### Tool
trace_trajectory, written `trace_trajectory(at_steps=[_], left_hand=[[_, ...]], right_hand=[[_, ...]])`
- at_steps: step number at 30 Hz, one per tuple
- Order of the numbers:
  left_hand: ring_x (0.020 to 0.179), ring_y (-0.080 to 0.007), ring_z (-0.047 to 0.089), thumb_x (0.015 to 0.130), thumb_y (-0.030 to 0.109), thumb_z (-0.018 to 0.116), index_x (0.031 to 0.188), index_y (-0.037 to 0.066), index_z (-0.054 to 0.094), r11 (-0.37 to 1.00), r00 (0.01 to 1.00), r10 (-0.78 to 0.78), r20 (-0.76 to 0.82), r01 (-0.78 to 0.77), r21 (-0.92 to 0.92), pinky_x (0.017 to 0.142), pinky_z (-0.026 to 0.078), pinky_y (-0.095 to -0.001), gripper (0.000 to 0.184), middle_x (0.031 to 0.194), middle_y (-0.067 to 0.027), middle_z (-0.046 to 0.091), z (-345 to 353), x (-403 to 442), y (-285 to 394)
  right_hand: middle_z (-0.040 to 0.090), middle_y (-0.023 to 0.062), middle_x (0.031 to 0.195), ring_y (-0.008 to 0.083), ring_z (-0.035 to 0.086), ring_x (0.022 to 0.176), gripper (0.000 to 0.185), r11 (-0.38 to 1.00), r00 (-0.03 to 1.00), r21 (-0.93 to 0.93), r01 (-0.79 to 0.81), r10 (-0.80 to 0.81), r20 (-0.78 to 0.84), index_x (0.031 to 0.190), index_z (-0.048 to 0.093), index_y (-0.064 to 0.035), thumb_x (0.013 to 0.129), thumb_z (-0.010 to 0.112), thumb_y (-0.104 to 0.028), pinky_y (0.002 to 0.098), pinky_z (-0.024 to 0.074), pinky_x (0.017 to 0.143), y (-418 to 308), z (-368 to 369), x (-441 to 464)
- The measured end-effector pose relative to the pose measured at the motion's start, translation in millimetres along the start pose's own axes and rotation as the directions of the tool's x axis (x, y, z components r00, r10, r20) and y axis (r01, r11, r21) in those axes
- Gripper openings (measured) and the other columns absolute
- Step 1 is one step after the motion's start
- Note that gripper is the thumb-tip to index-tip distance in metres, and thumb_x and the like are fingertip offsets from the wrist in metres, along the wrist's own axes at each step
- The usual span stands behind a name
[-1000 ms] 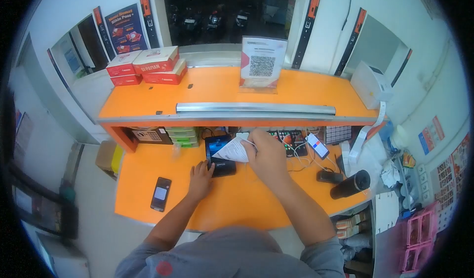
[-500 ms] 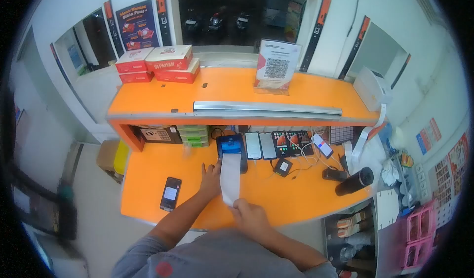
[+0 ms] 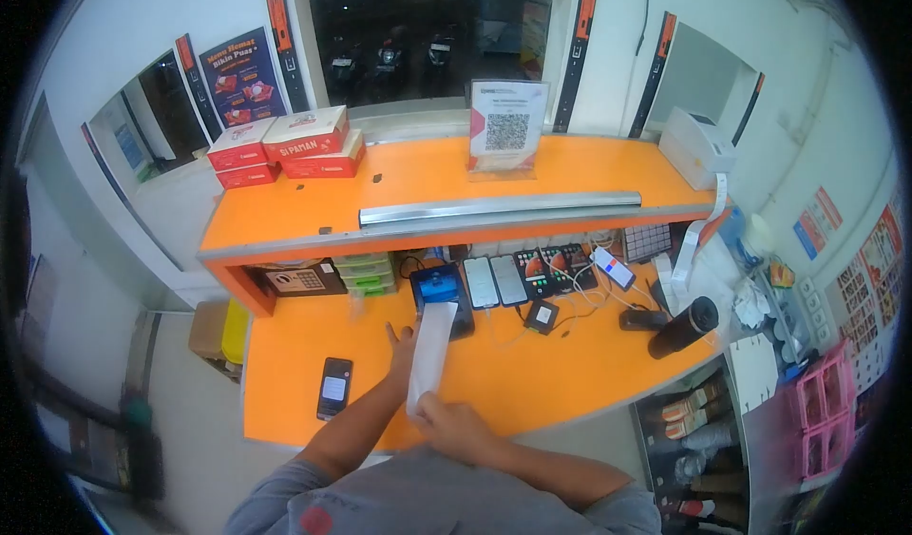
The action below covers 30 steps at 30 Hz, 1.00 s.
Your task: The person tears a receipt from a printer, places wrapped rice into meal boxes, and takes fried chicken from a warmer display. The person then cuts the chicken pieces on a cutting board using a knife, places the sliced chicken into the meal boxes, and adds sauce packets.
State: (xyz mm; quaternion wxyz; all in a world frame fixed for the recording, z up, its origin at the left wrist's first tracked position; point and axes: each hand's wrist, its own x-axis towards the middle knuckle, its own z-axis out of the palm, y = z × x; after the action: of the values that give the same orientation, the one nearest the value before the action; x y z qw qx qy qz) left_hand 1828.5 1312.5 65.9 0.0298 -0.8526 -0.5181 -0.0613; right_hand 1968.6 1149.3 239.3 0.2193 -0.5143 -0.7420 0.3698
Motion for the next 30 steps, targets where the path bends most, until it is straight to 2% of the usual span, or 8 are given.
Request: trace_trajectory(at_steps=[7, 15, 18, 20, 22, 26, 27, 30], left_hand=[[0.127, -0.0407, 0.056, 0.094, 0.031, 0.066, 0.162, 0.008, 0.042, 1.000, 0.999, -0.004, 0.041, 0.004, 0.002, 0.117, 0.017, -0.0837, 0.076, 0.163, -0.0265, 0.036, -6, -1, 0], [0.141, -0.0384, 0.050, 0.089, 0.048, 0.075, 0.164, 0.010, 0.038, 0.910, 0.996, -0.040, 0.076, 0.068, -0.408, 0.120, 0.030, -0.0625, 0.092, 0.165, -0.0245, 0.036, -19, 13, -7], [0.146, -0.0376, 0.047, 0.088, 0.055, 0.078, 0.165, 0.011, 0.037, 0.079, 0.965, -0.069, 0.253, 0.259, -0.963, 0.121, 0.034, -0.0545, 0.098, 0.166, -0.0238, 0.036, -50, 13, -23], [0.149, -0.0370, 0.046, 0.087, 0.059, 0.080, 0.166, 0.012, 0.036, -0.617, 0.949, 0.135, 0.284, 0.305, -0.726, 0.122, 0.037, -0.0492, 0.102, 0.167, -0.0233, 0.036, -92, -3, -25], [0.144, -0.0343, 0.052, 0.088, 0.060, 0.080, 0.165, 0.008, 0.036, -0.748, 0.917, 0.394, 0.070, 0.364, -0.555, 0.116, 0.045, -0.0468, 0.103, 0.162, -0.0218, 0.045, -134, -17, -18], [0.123, -0.0322, 0.070, 0.101, 0.052, 0.066, 0.155, -0.004, 0.046, -0.553, 0.798, 0.598, 0.078, 0.481, -0.680, 0.102, 0.058, -0.0435, 0.081, 0.141, -0.0215, 0.066, -154, -34, -10], [0.108, -0.0252, 0.075, 0.100, 0.031, 0.074, 0.149, -0.003, 0.054, -0.467, 0.810, 0.572, -0.130, 0.192, -0.863, 0.096, 0.059, -0.0379, 0.063, 0.128, -0.0171, 0.074, -167, -37, -6], [0.110, -0.0194, 0.073, 0.095, 0.016, 0.080, 0.142, -0.004, 0.061, -0.201, 0.865, 0.499, 0.051, 0.172, -0.964, 0.093, 0.058, -0.0351, 0.054, 0.125, -0.0131, 0.074, -186, -39, 2]], right_hand=[[0.070, 0.0297, 0.095, 0.0497, 0.070, 0.090, 0.024, 0.998, 0.986, 0.043, 0.043, -0.049, 0.158, 0.110, 0.051, -0.0059, 0.109, 0.054, -0.030, 0.0560, 0.0540, 0.082, -17, -13, 0], [0.070, 0.0146, 0.089, 0.0346, 0.071, 0.083, 0.020, 0.976, 0.906, 0.049, 0.212, -0.215, 0.366, 0.107, 0.062, -0.0073, 0.102, 0.070, -0.024, 0.0436, 0.0546, 0.075, -58, -64, -7], [0.070, 0.0065, 0.090, 0.0233, 0.071, 0.085, 0.019, 0.961, 0.934, 0.162, 0.225, -0.260, 0.247, 0.104, 0.064, -0.0057, 0.098, 0.077, -0.019, 0.0363, 0.0540, 0.074, -49, -132, -9], [0.074, 0.0070, 0.098, 0.0140, 0.071, 0.086, 0.015, 0.946, 0.974, 0.291, 0.142, -0.186, 0.128, 0.109, 0.066, -0.0054, 0.101, 0.071, -0.016, 0.0325, 0.0563, 0.077, -27, -182, -11], [0.074, 0.0022, 0.095, 0.0064, 0.069, 0.087, 0.011, 0.854, 0.990, 0.503, 0.130, -0.089, -0.105, 0.109, 0.064, -0.0039, 0.100, 0.070, -0.005, 0.0269, 0.0567, 0.077, -26, -217, -3], [0.075, 0.0038, 0.094, 0.0072, 0.071, 0.088, 0.009, 0.947, 0.993, 0.321, 0.008, 0.030, -0.113, 0.108, 0.063, -0.0025, 0.100, 0.069, -0.004, 0.0248, 0.0568, 0.077, -7, -275, 7], [0.075, 0.0041, 0.094, 0.0073, 0.071, 0.088, 0.008, 0.961, 0.990, 0.274, -0.028, 0.065, -0.126, 0.107, 0.063, -0.0025, 0.101, 0.069, -0.004, 0.0244, 0.0568, 0.077, -4, -281, 8], [0.076, 0.0044, 0.094, 0.0074, 0.071, 0.087, 0.006, 0.958, 0.973, 0.280, -0.059, 0.118, -0.198, 0.105, 0.063, -0.0022, 0.102, 0.068, -0.004, 0.0247, 0.0567, 0.077, 3, -291, 7]])
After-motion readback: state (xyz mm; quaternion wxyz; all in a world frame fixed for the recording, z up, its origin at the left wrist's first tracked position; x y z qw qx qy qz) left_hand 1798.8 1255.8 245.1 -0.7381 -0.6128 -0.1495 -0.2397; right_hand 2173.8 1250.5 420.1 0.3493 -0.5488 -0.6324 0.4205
